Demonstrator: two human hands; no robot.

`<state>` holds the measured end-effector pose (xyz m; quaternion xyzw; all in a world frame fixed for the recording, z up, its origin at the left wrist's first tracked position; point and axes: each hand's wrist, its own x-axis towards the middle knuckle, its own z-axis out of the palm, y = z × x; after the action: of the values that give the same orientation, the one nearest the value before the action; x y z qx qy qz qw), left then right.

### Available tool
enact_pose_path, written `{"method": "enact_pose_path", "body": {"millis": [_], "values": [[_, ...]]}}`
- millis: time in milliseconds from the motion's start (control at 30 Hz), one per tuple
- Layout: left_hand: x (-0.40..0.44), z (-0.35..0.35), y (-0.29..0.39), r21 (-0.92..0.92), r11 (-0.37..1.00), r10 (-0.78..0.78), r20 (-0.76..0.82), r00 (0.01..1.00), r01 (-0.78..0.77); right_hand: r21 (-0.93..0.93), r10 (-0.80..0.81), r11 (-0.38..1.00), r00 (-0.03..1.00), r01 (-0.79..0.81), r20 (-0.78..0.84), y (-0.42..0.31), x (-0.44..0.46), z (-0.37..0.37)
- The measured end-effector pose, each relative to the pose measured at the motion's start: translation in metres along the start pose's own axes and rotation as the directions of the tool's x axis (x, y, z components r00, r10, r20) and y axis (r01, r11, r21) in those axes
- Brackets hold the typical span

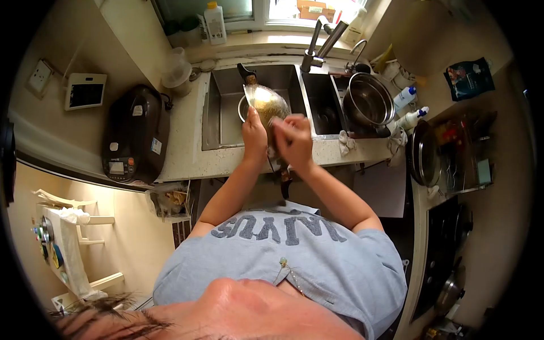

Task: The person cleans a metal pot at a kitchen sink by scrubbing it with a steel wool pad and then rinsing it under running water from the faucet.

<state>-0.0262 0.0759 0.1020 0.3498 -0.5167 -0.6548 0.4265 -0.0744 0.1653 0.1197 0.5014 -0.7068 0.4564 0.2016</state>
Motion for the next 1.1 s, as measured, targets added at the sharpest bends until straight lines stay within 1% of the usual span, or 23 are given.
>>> {"method": "enact_pose_path", "body": {"millis": [67, 133, 200, 233, 267, 333, 367, 400, 433, 467, 533, 567, 600, 667, 733, 800, 867, 900, 933, 1000, 1033, 1067, 1100], "values": [[0.001, 0.007, 0.0, -0.098, 0.995, 0.013, -0.039, 0.999, -0.017, 0.096, 0.244, 0.967, 0.968, -0.237, -0.066, 0.024, 0.01, 0.012], [0.005, 0.007, -0.003, -0.115, 0.992, 0.04, -0.042, 0.998, -0.044, 0.028, 0.029, 0.999, 1.0, -0.029, 0.005, 0.0, 0.007, 0.002], [0.005, 0.0, -0.008, -0.12, 0.99, -0.076, 0.002, 0.997, 0.075, 0.117, -0.084, 0.99, 0.995, 0.077, 0.053, -0.009, 0.006, -0.002], [0.001, -0.004, 0.0, 0.008, 1.0, 0.013, 0.019, 1.0, -0.014, 0.171, 0.035, 0.984, 0.999, -0.041, 0.04, 0.003, 0.012, 0.002], [-0.002, -0.004, 0.004, 0.009, 1.0, 0.007, 0.017, 1.0, -0.008, 0.228, 0.277, 0.931, 0.958, -0.287, 0.075, 0.02, 0.021, 0.006], [-0.01, -0.006, 0.008, 0.031, 0.996, -0.08, 0.048, 0.996, 0.079, 0.128, 0.305, 0.946, 0.952, -0.299, -0.028, 0.019, 0.026, 0.011], [-0.011, -0.002, 0.0, -0.008, 0.994, 0.113, -0.018, 0.993, -0.113, 0.139, 0.153, 0.978, 0.988, -0.153, 0.011, 0.01, 0.02, 0.009], [-0.012, -0.005, 0.002, -0.023, 0.997, 0.071, 0.046, 0.996, -0.07, 0.153, -0.006, 0.988, 0.998, -0.003, 0.057, -0.007, 0.018, 0.003], [-0.011, -0.006, 0.003, -0.028, 0.998, 0.06, 0.065, 0.996, -0.058, 0.139, 0.003, 0.99, 0.998, -0.012, 0.062, -0.012, 0.017, 0.003], [-0.013, -0.008, 0.003, -0.02, 0.999, 0.034, 0.09, 0.995, -0.033, 0.205, 0.042, 0.977, 0.997, -0.054, 0.061, -0.002, 0.022, 0.004], [-0.011, -0.003, 0.003, -0.058, 0.998, 0.019, 0.078, 0.997, -0.014, 0.334, 0.414, 0.846, 0.907, -0.416, 0.081, 0.017, 0.033, 0.01], [-0.013, 0.001, 0.0, -0.055, 0.994, 0.092, 0.039, 0.995, -0.09, 0.158, 0.267, 0.952, 0.964, -0.263, -0.005, 0.024, 0.028, 0.014], [-0.012, 0.004, -0.003, -0.054, 0.984, 0.173, -0.001, 0.985, -0.172, 0.146, 0.159, 0.976, 0.987, -0.163, 0.036, 0.01, 0.027, 0.007], [-0.008, 0.0, -0.016, -0.079, 0.995, 0.068, 0.068, 0.995, -0.062, 0.107, 0.004, 0.994, 0.996, -0.014, 0.094, -0.01, 0.021, -0.002], [-0.015, -0.001, 0.0, 0.025, 0.994, 0.101, 0.053, 0.993, -0.103, 0.119, 0.184, 0.974, 0.98, -0.192, 0.077, 0.019, 0.029, 0.0], [-0.02, -0.003, -0.003, 0.001, 0.995, 0.099, 0.023, 0.995, -0.099, 0.114, 0.302, 0.946, 0.953, -0.303, 0.031, 0.039, 0.023, 0.008], [-0.016, -0.002, -0.012, 0.078, 0.982, 0.17, 0.008, 0.985, -0.17, 0.127, -0.037, 0.992, 0.993, 0.023, 0.116, 0.004, 0.019, -0.003], [-0.019, -0.004, -0.006, -0.033, 0.995, 0.1, 0.077, 0.992, -0.097, 0.129, -0.032, 0.991, 0.992, 0.016, 0.125, -0.014, 0.017, -0.007], [-0.019, -0.006, -0.006, 0.003, 0.992, 0.123, 0.094, 0.988, -0.123, 0.135, -0.04, 0.991, 0.995, 0.027, 0.093, -0.005, 0.022, -0.004], [-0.018, -0.002, -0.001, -0.014, 0.997, 0.079, 0.076, 0.994, -0.078, 0.134, 0.259, 0.954, 0.962, -0.269, 0.087, 0.018, 0.036, 0.003], [-0.018, -0.001, -0.003, -0.004, 0.994, 0.111, 0.07, 0.991, -0.111, 0.082, 0.232, 0.967, 0.968, -0.24, 0.096, 0.018, 0.037, 0.002], [-0.019, -0.002, -0.003, 0.07, 0.989, 0.124, 0.056, 0.991, -0.128, 0.078, 0.083, 0.993, 0.994, -0.089, 0.076, 0.011, 0.03, 0.001], [-0.018, -0.003, -0.003, -0.003, 0.992, 0.127, 0.072, 0.989, -0.127, 0.098, 0.021, 0.995, 0.994, -0.031, 0.104, -0.004, 0.028, -0.002]]}}
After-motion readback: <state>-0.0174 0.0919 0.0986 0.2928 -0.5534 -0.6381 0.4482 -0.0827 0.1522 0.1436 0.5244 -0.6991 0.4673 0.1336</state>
